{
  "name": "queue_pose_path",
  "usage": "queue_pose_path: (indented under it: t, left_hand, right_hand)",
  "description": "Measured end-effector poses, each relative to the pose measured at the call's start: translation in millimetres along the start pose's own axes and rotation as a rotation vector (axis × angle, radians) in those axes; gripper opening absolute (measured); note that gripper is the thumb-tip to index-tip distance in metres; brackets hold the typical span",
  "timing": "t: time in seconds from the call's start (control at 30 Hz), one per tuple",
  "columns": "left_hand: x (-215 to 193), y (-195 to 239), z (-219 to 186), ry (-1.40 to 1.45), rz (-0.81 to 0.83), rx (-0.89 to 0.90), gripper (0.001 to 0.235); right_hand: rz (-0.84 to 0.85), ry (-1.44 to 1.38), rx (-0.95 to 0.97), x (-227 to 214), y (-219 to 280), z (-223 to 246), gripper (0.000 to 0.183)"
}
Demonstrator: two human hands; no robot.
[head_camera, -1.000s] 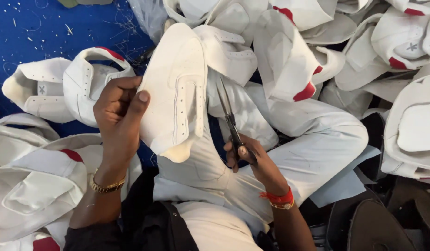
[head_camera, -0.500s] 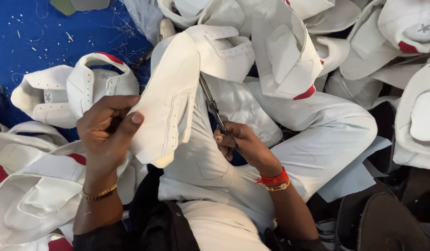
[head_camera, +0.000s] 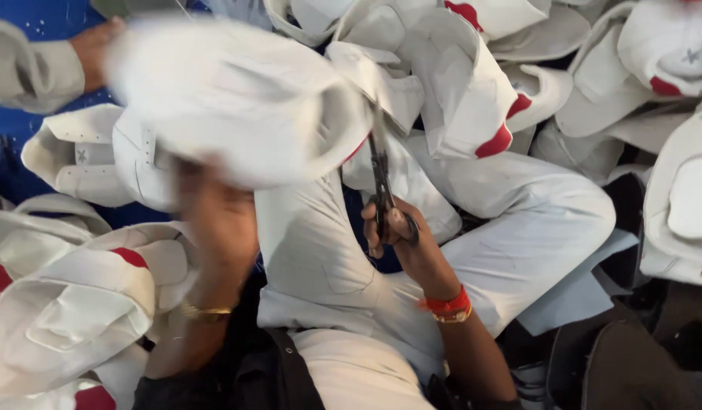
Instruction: The person trims excess material from shoe uppers using scissors.
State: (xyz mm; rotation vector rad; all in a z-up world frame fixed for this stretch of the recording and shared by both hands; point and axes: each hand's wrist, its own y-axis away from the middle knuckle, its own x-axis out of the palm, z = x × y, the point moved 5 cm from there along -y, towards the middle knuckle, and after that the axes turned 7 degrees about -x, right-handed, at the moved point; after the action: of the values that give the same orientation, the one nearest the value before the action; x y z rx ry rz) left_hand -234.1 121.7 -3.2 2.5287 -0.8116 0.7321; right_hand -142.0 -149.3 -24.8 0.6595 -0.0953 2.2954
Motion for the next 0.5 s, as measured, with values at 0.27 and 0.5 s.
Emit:
queue_pose_path:
  t: [0.27,0.5]
  left_hand:
    - [44.6,57.8,78.2,0.138,0.184,-0.789,0.035]
    - [49.3,51.2,51.0,-0.561,0.658,-0.583,0.024]
  right_hand:
    - [-0.183,-0.183,-0.049,-20.2,14.6,-28.0,0.053]
    - [0.050,-0.437,-0.109,18.1,29.9,-2.8,0.066]
